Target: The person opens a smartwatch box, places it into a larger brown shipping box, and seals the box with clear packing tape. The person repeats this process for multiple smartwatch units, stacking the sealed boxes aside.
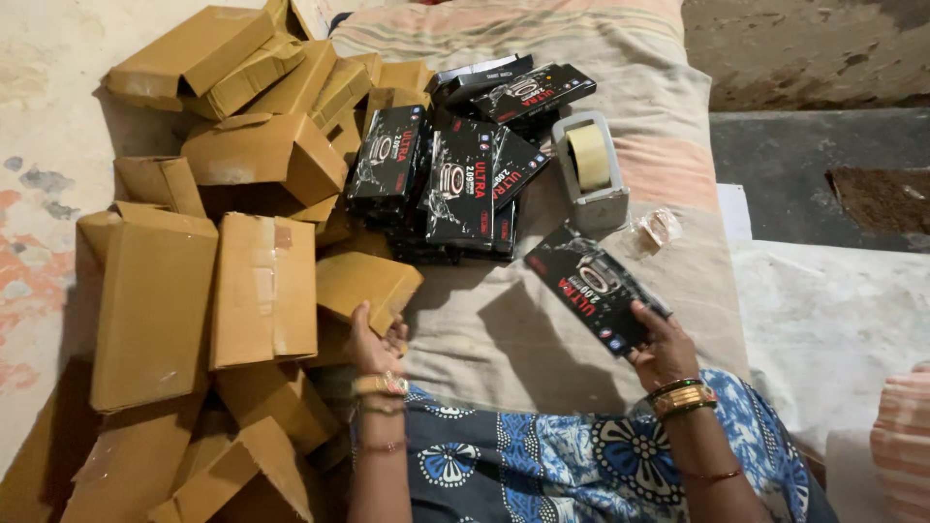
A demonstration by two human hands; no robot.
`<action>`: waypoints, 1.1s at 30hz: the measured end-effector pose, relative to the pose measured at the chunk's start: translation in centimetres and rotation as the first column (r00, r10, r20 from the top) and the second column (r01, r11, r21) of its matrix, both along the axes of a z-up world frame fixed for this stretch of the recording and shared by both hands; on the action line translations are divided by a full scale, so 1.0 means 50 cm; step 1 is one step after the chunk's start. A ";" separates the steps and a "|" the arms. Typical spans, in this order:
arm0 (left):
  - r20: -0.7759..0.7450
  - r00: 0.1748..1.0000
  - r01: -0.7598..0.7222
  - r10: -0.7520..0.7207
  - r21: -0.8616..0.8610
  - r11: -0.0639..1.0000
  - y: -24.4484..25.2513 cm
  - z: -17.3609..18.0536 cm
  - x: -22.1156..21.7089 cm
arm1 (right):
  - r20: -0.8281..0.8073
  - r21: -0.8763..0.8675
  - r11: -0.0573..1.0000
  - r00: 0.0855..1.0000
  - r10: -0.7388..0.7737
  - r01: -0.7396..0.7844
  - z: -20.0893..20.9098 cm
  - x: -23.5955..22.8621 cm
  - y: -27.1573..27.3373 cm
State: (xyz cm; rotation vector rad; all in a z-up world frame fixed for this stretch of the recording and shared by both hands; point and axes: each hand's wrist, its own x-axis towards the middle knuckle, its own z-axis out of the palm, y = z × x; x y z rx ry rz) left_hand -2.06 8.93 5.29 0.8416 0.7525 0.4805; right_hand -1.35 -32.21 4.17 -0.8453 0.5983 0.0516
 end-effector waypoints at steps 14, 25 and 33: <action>-0.546 0.758 0.651 -0.357 0.603 0.460 -0.369 0.025 -0.207 | 0.329 0.136 0.963 0.906 -0.267 0.235 0.051 0.003 -0.056; -0.496 0.775 0.619 -0.391 0.473 0.627 -0.238 -0.032 0.007 | 0.430 0.011 0.980 0.884 -0.184 0.199 0.066 0.009 -0.075; 0.069 0.855 0.350 -0.515 0.655 0.669 -0.287 0.091 0.077 | 0.591 0.025 0.991 0.798 -0.120 0.130 0.085 0.011 -0.094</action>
